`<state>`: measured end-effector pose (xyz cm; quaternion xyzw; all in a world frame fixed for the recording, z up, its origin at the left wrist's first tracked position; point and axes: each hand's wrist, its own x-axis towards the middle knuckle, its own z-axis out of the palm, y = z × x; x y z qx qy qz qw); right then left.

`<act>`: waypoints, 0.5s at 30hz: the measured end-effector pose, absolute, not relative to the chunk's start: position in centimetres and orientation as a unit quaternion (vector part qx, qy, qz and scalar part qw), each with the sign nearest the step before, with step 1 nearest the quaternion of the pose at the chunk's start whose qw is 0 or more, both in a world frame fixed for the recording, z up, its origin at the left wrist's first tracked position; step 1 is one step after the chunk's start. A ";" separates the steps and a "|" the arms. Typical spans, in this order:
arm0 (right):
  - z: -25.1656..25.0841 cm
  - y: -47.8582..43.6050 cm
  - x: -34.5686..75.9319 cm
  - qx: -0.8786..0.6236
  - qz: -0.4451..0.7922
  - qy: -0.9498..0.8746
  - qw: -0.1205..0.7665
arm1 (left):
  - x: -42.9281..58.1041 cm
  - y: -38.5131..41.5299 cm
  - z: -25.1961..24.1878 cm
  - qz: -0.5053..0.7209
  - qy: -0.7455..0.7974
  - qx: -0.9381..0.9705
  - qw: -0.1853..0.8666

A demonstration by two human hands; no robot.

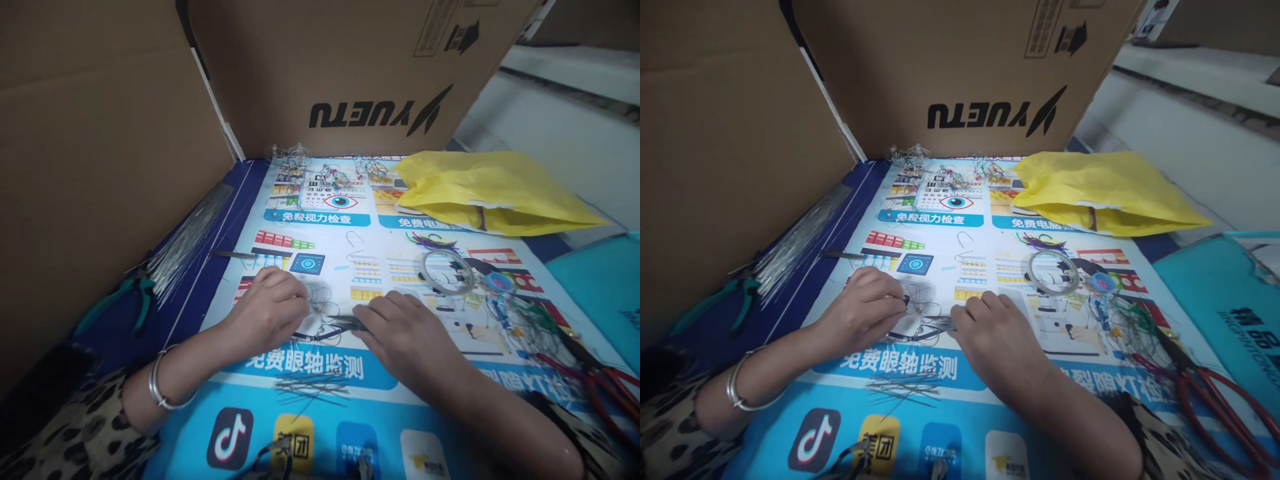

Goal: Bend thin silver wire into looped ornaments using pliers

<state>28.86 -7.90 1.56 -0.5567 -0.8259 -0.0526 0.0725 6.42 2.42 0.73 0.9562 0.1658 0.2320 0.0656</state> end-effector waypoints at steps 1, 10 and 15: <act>1.5 -8.1 28.4 -0.553 -0.048 -0.828 0.078 | 6.5 2.5 0.8 0.234 0.160 0.956 0.072; 0.9 -8.9 25.1 -0.485 0.044 -0.872 0.061 | 7.7 3.5 0.9 0.189 0.149 0.965 0.106; 1.0 -8.4 25.4 -0.496 0.061 -0.865 0.053 | 8.0 3.7 1.1 0.148 0.165 0.967 0.122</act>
